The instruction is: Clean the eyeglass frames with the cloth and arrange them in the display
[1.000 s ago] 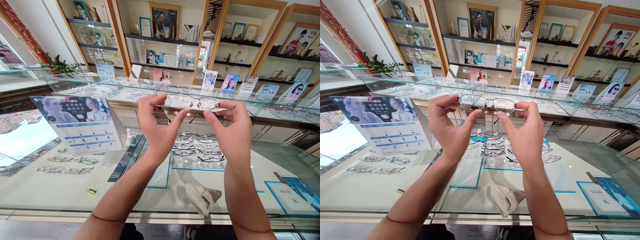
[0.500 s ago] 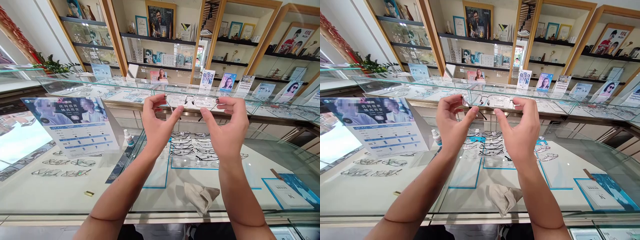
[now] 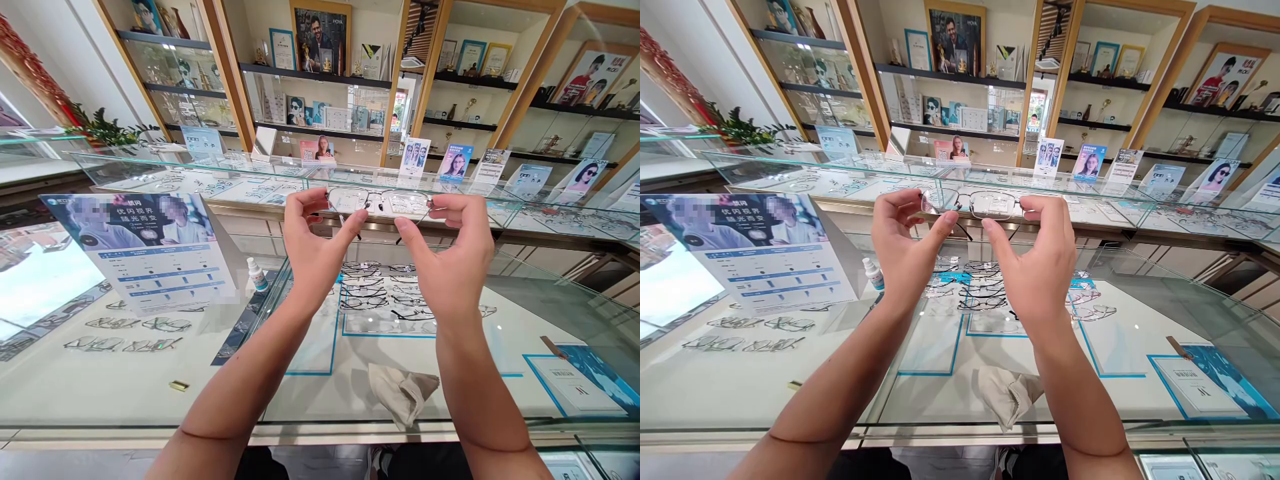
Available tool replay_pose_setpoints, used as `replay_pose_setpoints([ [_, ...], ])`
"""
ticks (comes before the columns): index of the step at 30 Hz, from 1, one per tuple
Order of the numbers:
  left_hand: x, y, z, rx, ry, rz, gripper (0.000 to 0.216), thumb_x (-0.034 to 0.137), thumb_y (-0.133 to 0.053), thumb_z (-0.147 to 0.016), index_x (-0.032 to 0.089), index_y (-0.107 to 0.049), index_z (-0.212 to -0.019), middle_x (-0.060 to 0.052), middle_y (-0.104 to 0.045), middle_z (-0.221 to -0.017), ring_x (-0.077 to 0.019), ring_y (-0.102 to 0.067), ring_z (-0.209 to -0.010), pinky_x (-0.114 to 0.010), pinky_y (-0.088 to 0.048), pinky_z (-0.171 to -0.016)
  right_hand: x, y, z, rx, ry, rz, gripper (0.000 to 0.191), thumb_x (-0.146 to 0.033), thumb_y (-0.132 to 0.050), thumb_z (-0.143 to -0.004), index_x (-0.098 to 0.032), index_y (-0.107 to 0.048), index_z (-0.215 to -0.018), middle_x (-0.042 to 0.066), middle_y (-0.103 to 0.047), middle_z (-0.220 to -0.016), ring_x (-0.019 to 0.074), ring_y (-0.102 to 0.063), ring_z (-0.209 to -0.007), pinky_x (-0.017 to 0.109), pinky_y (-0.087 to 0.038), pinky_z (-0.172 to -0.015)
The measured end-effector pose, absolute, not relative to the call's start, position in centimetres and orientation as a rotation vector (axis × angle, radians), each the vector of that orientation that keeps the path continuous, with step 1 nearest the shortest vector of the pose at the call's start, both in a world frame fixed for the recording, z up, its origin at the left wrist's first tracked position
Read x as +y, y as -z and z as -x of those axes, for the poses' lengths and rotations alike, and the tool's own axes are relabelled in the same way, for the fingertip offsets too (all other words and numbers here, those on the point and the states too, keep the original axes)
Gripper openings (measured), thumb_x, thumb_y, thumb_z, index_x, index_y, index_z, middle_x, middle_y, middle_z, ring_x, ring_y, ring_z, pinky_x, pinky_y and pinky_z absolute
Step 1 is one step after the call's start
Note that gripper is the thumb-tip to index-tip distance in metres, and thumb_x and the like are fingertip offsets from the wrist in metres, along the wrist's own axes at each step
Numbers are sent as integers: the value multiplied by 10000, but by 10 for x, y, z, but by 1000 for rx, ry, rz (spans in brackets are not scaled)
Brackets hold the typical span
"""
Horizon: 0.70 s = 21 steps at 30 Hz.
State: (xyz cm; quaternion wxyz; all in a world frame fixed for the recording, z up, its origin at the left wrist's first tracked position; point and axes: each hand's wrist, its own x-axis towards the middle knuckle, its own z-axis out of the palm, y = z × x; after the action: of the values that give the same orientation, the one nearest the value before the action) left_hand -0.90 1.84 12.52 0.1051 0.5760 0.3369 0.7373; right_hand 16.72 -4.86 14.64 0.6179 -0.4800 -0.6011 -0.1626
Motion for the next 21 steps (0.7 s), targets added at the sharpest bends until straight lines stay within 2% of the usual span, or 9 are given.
replay_pose_setpoints([
  [7,21,-122,9,1006,-2188,-1739,564,548,-914,-844,262,-625,-1235,-63,-712,-1216,-204,-686,-1093,-362,-560,-921,-49,-146,-167,-1385,330,1092,405,-490,-762,-982,-282,-619,-1298,77,-687,-1221,294,-682,-1110,538,-553,-1023],
  [12,25,-121,12,972,-2325,-1869,574,541,-893,-871,263,-605,-1283,-67,-673,-1230,-209,-674,-1089,-379,-561,-911,-52,-150,-166,-1392,300,1018,544,-425,-812,-940,-298,-564,-1407,98,-687,-1271,313,-686,-1175,558,-538,-1062],
  [16,29,-122,14,829,-2451,-2134,643,543,-933,-821,265,-600,-1296,-88,-663,-1224,-253,-665,-1111,-434,-576,-912,-53,-155,-170,-1515,313,1000,342,-399,-713,-999,-320,-678,-1331,90,-701,-1326,334,-641,-1292,590,-494,-1143],
  [21,31,-123,13,676,-2395,-2446,680,557,-930,-828,261,-591,-1337,-90,-693,-1195,-273,-667,-1141,-455,-597,-939,-47,-157,-179,-1686,179,1026,190,-330,-689,-1001,-302,-781,-1165,64,-766,-1231,317,-678,-1233,578,-509,-1117],
])
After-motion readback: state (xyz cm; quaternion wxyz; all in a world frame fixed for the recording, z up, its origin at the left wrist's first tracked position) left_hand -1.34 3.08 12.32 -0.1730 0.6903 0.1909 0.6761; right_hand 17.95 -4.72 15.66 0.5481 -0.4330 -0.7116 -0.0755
